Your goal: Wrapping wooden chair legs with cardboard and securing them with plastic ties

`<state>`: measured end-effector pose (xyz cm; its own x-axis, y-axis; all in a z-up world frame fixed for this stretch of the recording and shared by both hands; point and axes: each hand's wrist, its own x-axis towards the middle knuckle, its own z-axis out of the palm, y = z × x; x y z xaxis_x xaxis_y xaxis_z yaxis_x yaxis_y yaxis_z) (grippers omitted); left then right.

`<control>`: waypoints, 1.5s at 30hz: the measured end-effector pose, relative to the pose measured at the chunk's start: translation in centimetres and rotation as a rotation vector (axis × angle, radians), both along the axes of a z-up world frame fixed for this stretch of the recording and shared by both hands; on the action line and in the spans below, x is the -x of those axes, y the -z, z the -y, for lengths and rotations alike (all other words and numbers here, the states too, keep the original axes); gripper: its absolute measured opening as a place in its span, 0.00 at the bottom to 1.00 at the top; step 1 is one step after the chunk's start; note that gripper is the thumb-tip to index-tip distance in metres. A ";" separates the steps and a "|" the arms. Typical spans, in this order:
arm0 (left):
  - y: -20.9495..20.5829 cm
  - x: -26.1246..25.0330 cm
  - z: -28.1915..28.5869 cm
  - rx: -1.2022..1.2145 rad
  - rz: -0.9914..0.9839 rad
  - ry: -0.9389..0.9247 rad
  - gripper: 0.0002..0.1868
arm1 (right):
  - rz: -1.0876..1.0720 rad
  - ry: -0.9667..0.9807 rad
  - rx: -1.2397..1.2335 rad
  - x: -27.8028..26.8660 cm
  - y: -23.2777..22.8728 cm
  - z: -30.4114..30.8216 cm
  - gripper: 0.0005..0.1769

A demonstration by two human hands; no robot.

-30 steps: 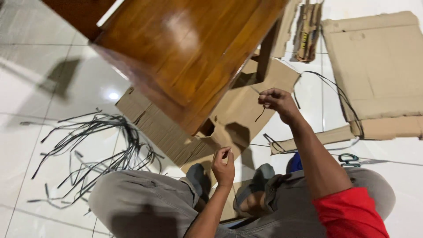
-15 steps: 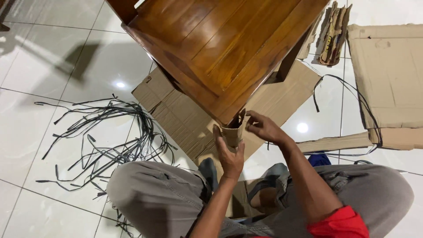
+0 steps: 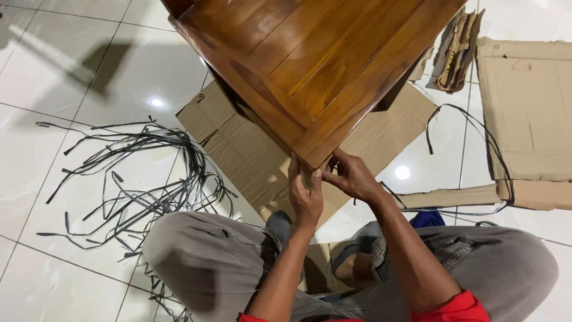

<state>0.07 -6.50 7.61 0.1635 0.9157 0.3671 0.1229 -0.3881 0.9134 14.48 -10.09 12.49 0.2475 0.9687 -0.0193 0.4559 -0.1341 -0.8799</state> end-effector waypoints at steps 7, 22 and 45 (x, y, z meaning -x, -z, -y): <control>0.8 0.0 -0.3 -0.070 -0.029 -0.012 0.33 | -0.053 0.004 -0.019 0.3 0.1 0.1 0.17; 3.5 -2.0 -2.5 -0.011 -0.086 -0.051 0.50 | -0.036 0.035 -0.051 0.8 2.5 0.2 0.11; 3.4 -2.6 -4.7 0.030 0.049 0.132 0.28 | -0.005 0.376 -0.144 0.6 -2.2 -0.1 0.08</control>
<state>2.64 -1.82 4.19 0.2659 0.8979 0.3508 0.0273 -0.3707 0.9283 13.84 -9.95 14.69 0.5853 0.8037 0.1078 0.3939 -0.1656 -0.9041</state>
